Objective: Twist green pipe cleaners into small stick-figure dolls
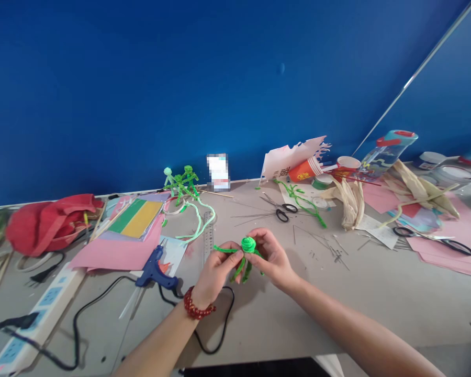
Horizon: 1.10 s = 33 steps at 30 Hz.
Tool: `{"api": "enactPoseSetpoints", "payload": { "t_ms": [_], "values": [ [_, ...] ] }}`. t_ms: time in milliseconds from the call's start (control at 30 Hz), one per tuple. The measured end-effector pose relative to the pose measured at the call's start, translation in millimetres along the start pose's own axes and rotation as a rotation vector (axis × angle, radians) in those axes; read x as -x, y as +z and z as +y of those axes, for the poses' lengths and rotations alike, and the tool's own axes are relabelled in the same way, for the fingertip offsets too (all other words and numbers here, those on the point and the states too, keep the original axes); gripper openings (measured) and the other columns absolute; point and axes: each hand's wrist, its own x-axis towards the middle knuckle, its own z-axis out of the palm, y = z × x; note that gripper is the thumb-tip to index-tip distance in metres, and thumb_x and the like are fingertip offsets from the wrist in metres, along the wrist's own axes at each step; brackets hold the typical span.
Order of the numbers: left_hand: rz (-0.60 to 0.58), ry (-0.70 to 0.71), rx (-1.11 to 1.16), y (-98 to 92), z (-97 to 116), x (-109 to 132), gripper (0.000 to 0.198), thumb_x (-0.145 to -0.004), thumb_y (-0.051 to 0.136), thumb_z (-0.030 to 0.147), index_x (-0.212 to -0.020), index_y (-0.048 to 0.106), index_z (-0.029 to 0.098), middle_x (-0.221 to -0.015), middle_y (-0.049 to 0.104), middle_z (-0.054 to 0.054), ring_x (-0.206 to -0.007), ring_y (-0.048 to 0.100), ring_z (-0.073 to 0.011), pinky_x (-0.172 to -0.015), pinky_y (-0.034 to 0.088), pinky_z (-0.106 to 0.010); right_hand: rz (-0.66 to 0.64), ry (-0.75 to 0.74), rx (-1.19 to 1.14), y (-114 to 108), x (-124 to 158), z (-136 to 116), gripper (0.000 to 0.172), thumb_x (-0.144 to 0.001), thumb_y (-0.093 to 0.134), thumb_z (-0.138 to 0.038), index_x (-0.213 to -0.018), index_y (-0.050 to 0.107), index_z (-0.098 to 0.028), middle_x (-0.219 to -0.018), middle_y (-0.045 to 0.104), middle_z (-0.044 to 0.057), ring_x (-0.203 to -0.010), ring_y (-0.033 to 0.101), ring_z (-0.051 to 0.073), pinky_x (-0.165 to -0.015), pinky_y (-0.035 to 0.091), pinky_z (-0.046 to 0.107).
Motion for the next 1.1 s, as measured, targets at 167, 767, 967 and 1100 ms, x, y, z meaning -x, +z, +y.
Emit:
{"api": "enactPoseSetpoints", "payload": {
  "t_ms": [167, 767, 967, 1100],
  "values": [
    [-0.028, 0.036, -0.027, -0.7, 1.7, 1.3, 0.023, -0.089, 0.056, 0.035, -0.076, 0.054, 0.016, -0.055, 0.049, 0.004, -0.048, 0.052, -0.0106, -0.054, 0.044, -0.026, 0.003, 0.034, -0.031, 1.1, -0.5, -1.2, 0.031, -0.079, 0.072, -0.035, -0.103, 0.053, -0.026, -0.089, 0.058, 0.001, -0.078, 0.058, 0.015, -0.068, 0.05, 0.027],
    [0.141, 0.94, -1.302, -13.6, 7.7, 1.1, 0.03, -0.083, 0.058, 0.008, -0.109, 0.058, 0.023, -0.113, 0.063, -0.01, -0.118, 0.053, -0.0268, -0.099, 0.046, -0.045, 0.103, 0.089, -0.127, -1.3, -3.6, 3.9, 0.031, -0.077, 0.074, -0.031, -0.102, 0.055, -0.027, -0.084, 0.056, -0.001, -0.073, 0.054, 0.014, -0.064, 0.049, 0.024],
    [0.116, 0.849, -1.184, -14.2, 5.5, 1.6, 0.024, -0.086, 0.055, 0.014, -0.109, 0.058, 0.022, -0.103, 0.068, -0.009, -0.105, 0.06, -0.0259, -0.093, 0.048, -0.044, 0.103, 0.058, -0.037, -1.1, -3.6, 3.7, 0.032, -0.078, 0.072, -0.035, -0.102, 0.053, -0.026, -0.084, 0.056, 0.0, -0.074, 0.055, 0.014, -0.064, 0.05, 0.025],
    [0.122, 0.805, -1.114, -12.2, 9.2, 2.2, 0.017, -0.086, 0.057, 0.016, -0.101, 0.061, 0.022, -0.096, 0.07, -0.008, -0.099, 0.061, -0.0248, -0.093, 0.046, -0.043, 0.082, -0.003, 0.035, -1.5, -2.8, 3.4, 0.031, -0.08, 0.071, -0.036, -0.103, 0.053, -0.025, -0.09, 0.057, 0.001, -0.079, 0.057, 0.015, -0.069, 0.05, 0.027]
  ]
}}
